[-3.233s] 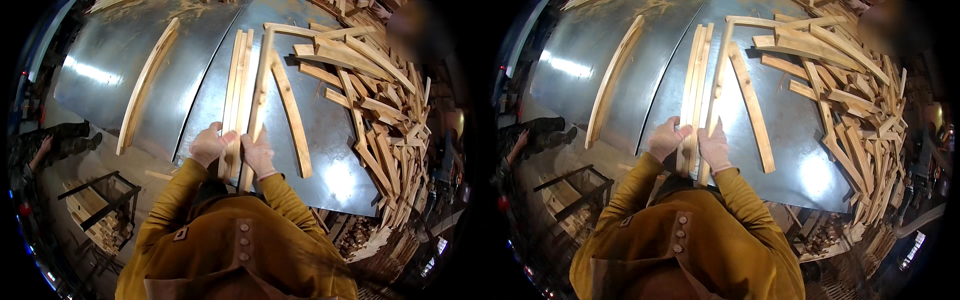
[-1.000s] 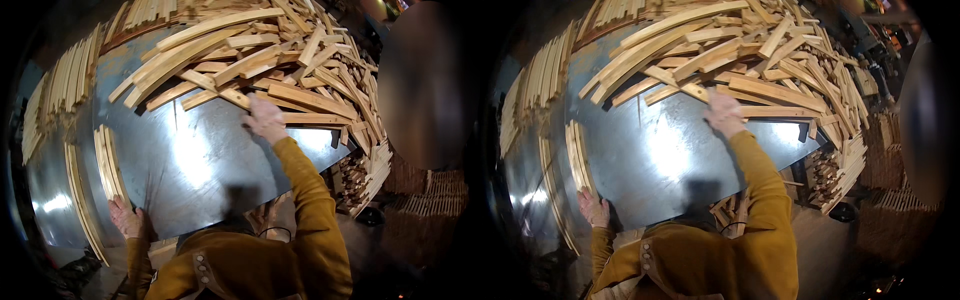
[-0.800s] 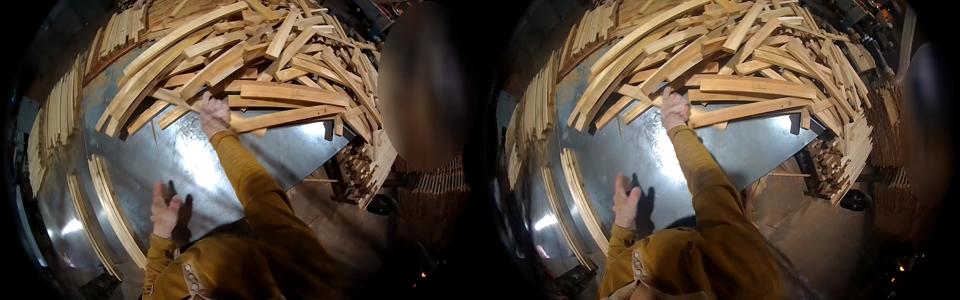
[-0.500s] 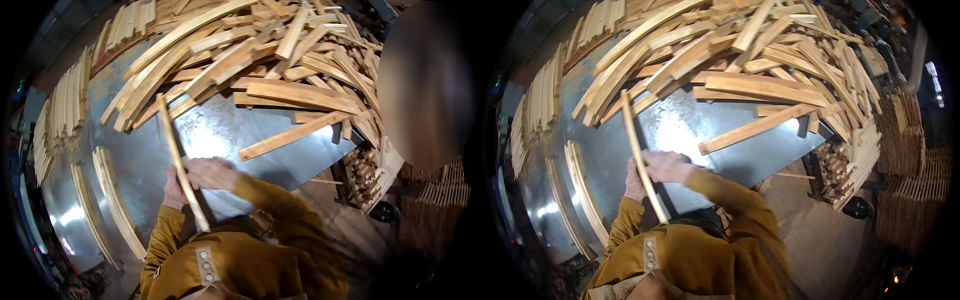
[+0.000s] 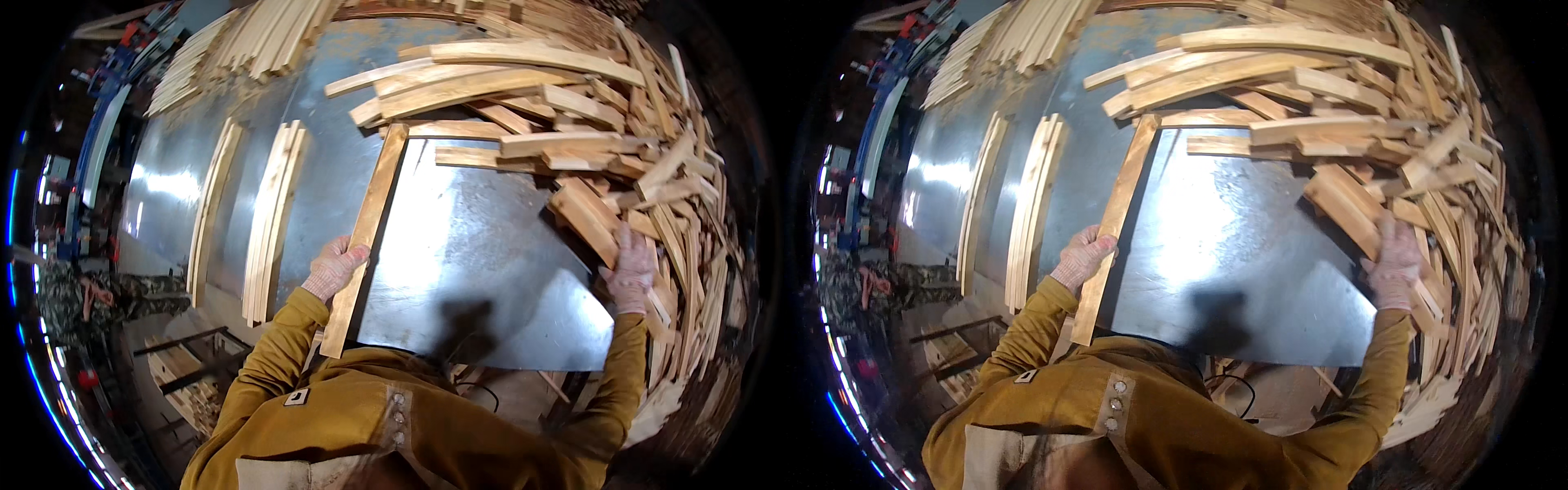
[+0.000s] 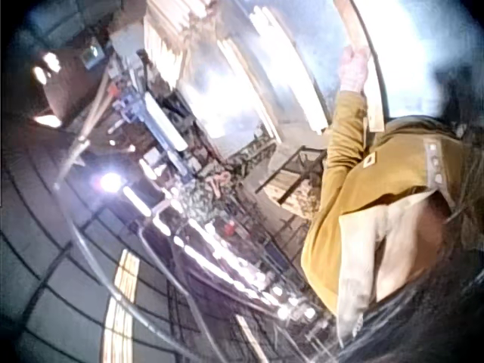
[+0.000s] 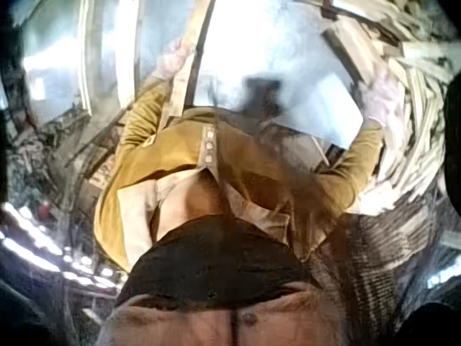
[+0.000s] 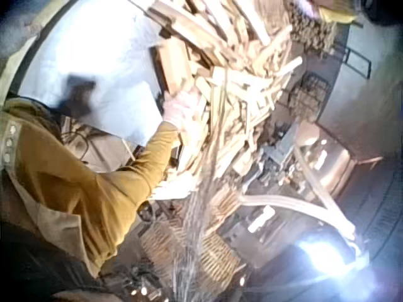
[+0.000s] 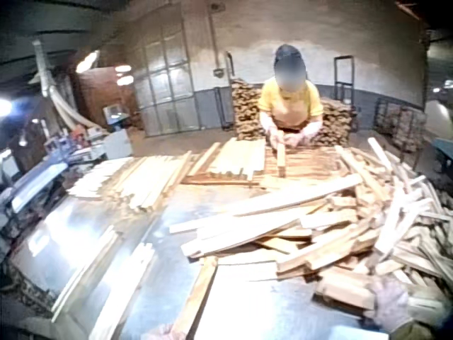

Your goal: The person picks up wooden slats from a pile on the floor and stacks them onto a metal work table.

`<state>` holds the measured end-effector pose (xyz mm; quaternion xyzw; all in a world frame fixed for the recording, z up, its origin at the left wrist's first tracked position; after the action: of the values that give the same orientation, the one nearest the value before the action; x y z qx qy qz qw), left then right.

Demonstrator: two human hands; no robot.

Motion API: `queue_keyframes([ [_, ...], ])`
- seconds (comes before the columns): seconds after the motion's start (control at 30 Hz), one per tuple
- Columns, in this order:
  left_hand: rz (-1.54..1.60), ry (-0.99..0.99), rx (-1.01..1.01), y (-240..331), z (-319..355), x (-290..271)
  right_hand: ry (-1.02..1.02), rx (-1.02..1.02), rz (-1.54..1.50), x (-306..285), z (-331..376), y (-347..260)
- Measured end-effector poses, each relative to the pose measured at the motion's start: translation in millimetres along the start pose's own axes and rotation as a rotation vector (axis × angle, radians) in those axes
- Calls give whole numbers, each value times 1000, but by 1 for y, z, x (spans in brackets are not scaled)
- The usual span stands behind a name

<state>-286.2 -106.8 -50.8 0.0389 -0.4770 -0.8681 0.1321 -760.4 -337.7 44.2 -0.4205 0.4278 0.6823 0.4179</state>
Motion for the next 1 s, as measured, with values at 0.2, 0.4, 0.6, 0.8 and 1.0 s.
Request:
queue_keyframes([
  [0.2, 44, 62, -92, -17, 34, -26, -123, 198, -56, 23, -22, 23],
  [0.4, 137, 78, 22, -23, 52, -27, 140, -149, -80, 71, -5, -6],
  [0.6, 583, 10, -105, -38, 54, -23, -150, 26, -206, 52, 30, -87],
  [0.8, 489, 91, 40, -19, 64, -29, -260, -192, -282, -4, 13, -260],
  [1.0, 572, 29, 233, 12, 47, -37, 275, -716, -786, 3, 86, -373],
])
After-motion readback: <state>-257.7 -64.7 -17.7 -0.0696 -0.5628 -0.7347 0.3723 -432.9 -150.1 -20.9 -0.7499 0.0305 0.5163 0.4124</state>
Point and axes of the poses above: each hand's wrist, its own z-axis away from the middle knuckle, its own x-axis out of the palm, y = z × x, the point moved 2 cm from there along -z, towards the middle knuckle, and after that the axes turned 9 degrees about -y, right-handed, at the moved point
